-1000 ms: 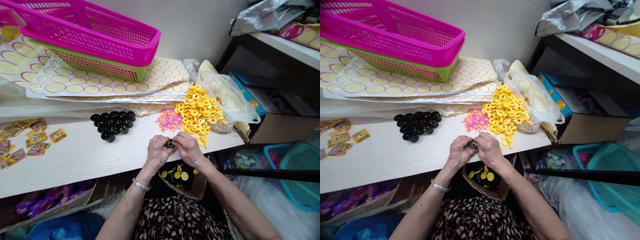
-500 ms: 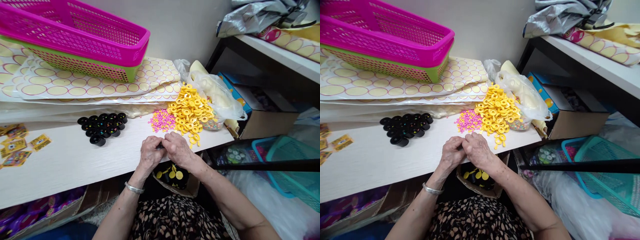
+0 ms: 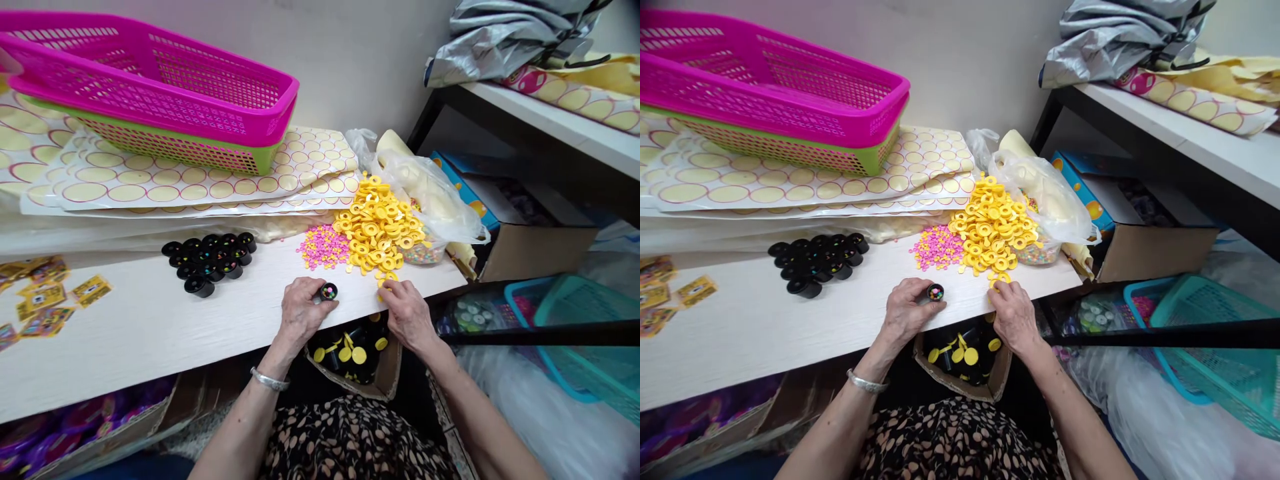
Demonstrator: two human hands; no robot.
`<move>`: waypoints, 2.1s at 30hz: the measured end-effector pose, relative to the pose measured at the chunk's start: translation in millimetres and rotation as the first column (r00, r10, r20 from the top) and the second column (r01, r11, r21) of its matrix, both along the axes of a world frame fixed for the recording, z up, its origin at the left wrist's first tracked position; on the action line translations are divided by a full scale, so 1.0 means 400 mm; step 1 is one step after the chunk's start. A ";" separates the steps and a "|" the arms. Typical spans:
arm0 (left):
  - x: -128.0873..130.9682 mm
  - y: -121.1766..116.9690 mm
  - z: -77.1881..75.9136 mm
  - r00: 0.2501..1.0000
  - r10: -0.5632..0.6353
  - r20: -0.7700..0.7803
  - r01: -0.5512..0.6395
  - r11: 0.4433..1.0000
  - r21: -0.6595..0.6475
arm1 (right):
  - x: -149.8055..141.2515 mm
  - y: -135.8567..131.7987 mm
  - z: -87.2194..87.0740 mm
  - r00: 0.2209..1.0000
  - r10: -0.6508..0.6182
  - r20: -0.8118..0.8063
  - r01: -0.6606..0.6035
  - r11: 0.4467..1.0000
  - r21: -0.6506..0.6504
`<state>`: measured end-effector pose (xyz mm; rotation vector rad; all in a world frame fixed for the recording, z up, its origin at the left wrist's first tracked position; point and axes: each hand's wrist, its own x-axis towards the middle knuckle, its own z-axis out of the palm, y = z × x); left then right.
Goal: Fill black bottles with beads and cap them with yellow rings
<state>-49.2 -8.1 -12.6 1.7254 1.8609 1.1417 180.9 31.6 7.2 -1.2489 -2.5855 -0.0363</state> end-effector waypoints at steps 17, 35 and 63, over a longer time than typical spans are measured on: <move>-0.002 0.003 -0.027 0.999 0.049 0.004 -0.049 0.998 0.047 | -0.062 -0.059 -0.027 0.949 0.316 0.021 -0.316 0.947 0.050; 0.003 -0.003 0.000 1.000 0.007 -0.002 -0.007 1.000 0.006 | -0.108 0.003 0.016 0.963 -0.101 -0.249 0.067 0.988 -0.139; 0.005 -0.002 0.014 1.000 -0.025 0.011 0.025 1.000 -0.006 | -0.179 0.001 0.067 0.927 0.055 -0.372 -0.120 0.981 -0.153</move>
